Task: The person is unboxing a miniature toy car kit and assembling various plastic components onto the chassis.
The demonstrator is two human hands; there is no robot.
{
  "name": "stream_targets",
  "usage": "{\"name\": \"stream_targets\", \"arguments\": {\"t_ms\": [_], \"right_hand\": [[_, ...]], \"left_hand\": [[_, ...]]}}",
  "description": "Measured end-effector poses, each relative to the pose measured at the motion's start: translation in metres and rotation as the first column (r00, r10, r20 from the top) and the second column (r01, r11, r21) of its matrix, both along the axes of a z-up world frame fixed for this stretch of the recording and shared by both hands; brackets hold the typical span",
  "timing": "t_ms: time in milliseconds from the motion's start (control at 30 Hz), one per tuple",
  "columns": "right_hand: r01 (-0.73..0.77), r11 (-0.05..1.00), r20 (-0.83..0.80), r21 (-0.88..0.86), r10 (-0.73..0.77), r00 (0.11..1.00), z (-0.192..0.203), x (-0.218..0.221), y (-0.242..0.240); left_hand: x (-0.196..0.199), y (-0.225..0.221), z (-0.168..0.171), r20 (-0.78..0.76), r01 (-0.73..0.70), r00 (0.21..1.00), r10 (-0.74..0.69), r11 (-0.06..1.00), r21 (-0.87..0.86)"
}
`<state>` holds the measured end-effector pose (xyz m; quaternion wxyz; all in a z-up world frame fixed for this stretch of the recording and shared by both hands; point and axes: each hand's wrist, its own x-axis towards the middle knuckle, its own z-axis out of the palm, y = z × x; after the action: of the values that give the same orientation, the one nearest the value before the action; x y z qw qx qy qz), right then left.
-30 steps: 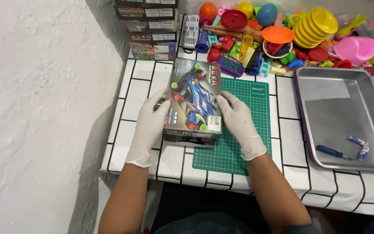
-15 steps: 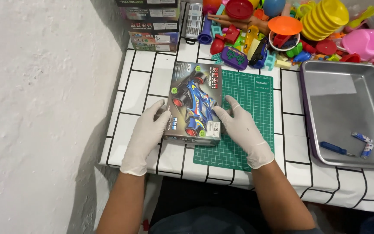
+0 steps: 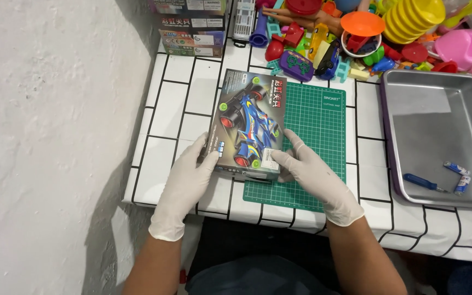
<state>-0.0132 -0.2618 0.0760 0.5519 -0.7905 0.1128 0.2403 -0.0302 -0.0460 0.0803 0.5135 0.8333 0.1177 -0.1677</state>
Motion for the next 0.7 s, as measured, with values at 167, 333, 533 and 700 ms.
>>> {"name": "stream_targets", "arguments": {"t_ms": [167, 333, 533, 700], "right_hand": [[-0.011, 1.000, 0.010, 0.006, 0.011, 1.000, -0.008, -0.001, -0.001], [-0.018, 1.000, 0.020, 0.016, 0.018, 1.000, -0.024, -0.001, -0.008], [-0.022, 1.000, 0.012, -0.007, 0.022, 1.000, -0.035, -0.002, -0.011], [0.002, 0.999, 0.035, 0.051, -0.003, 0.999, -0.022, -0.004, -0.006]], "left_hand": [[-0.001, 0.002, -0.019, 0.019, -0.059, 0.998, 0.061, 0.995, -0.080], [0.002, 0.003, -0.036, 0.016, -0.123, 0.992, 0.126, 0.984, -0.126], [-0.003, 0.001, -0.060, 0.057, -0.204, 0.975, 0.216, 0.965, -0.163], [-0.013, -0.002, -0.102, 0.446, -0.176, 0.884, 0.142, 0.984, 0.037]]}}
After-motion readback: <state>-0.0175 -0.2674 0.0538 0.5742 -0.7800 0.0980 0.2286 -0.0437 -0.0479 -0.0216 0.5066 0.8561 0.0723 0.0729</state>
